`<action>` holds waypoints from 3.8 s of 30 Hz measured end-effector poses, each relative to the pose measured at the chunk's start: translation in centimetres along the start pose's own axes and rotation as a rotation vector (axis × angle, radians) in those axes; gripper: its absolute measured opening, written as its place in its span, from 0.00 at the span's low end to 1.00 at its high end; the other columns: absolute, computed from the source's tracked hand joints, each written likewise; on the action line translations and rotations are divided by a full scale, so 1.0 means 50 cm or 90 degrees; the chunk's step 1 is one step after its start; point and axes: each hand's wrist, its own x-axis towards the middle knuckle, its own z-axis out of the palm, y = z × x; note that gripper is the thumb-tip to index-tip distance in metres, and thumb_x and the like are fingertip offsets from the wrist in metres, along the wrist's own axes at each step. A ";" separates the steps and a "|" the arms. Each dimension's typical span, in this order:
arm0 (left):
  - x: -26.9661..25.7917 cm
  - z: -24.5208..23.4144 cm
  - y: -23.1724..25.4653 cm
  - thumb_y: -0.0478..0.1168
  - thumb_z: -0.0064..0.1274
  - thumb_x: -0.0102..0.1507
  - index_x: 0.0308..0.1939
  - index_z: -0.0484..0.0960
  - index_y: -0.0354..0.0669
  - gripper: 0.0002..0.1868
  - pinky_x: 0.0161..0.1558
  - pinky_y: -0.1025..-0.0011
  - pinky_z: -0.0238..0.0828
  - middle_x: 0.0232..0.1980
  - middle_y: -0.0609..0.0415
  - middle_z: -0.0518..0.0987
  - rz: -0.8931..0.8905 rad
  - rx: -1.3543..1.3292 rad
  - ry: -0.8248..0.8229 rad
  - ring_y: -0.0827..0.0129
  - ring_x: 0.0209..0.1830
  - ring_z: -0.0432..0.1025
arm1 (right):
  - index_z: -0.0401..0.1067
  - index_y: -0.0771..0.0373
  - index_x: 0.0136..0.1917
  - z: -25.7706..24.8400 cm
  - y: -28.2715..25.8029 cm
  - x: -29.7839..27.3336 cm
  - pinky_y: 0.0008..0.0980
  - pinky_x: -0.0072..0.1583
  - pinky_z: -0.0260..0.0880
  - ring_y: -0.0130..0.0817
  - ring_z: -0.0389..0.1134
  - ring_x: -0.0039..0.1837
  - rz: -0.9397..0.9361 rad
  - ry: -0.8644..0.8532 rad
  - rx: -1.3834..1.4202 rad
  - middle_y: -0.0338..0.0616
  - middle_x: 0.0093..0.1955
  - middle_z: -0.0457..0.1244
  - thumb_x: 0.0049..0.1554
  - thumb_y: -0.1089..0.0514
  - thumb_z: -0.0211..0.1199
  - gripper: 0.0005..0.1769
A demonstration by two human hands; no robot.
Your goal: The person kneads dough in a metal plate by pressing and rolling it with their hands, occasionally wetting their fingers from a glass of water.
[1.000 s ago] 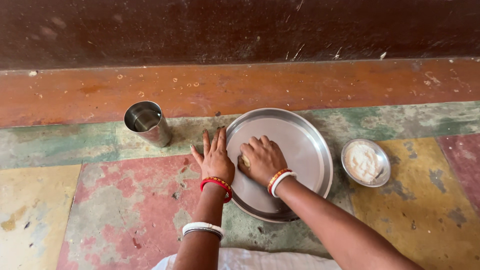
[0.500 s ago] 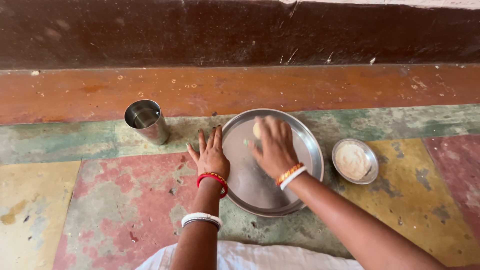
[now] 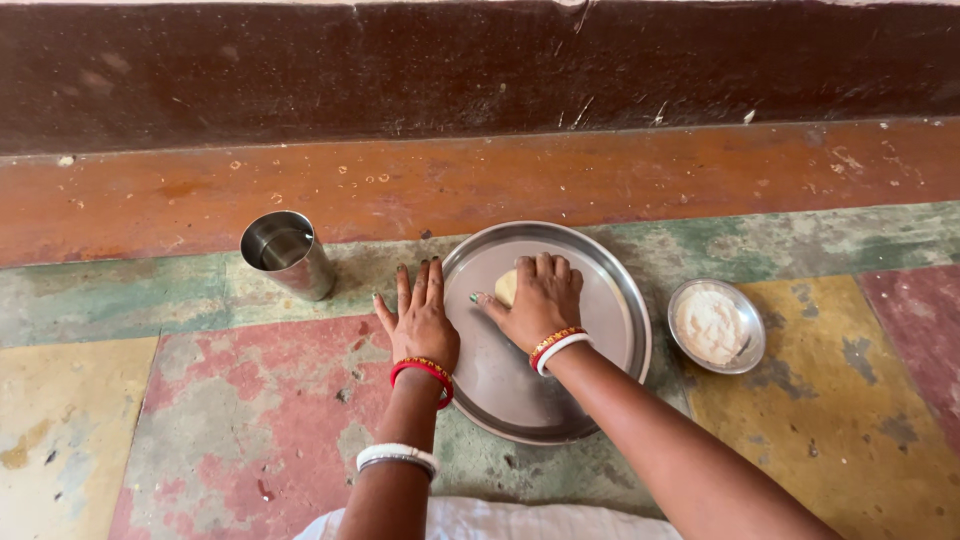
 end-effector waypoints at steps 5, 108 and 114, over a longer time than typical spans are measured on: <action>0.000 0.008 -0.001 0.30 0.39 0.60 0.79 0.49 0.55 0.42 0.77 0.41 0.24 0.81 0.63 0.53 0.013 0.007 0.030 0.63 0.84 0.37 | 0.72 0.65 0.56 0.009 0.004 0.046 0.54 0.57 0.58 0.51 0.61 0.61 -0.007 -0.009 -0.050 0.53 0.57 0.63 0.48 0.36 0.67 0.34; -0.013 0.008 -0.003 0.21 0.39 0.55 0.78 0.55 0.65 0.49 0.77 0.41 0.21 0.80 0.68 0.55 0.044 -0.075 0.029 0.65 0.83 0.41 | 0.66 0.62 0.39 -0.096 0.053 -0.122 0.44 0.65 0.65 0.52 0.64 0.66 -0.251 0.015 0.302 0.55 0.63 0.61 0.49 0.59 0.65 0.08; -0.010 0.010 -0.005 0.22 0.39 0.55 0.78 0.55 0.64 0.48 0.77 0.40 0.21 0.80 0.67 0.55 0.040 -0.062 0.021 0.64 0.83 0.40 | 0.68 0.65 0.46 -0.066 0.087 -0.100 0.48 0.57 0.67 0.53 0.66 0.55 -0.102 0.011 0.169 0.54 0.49 0.65 0.51 0.61 0.62 0.10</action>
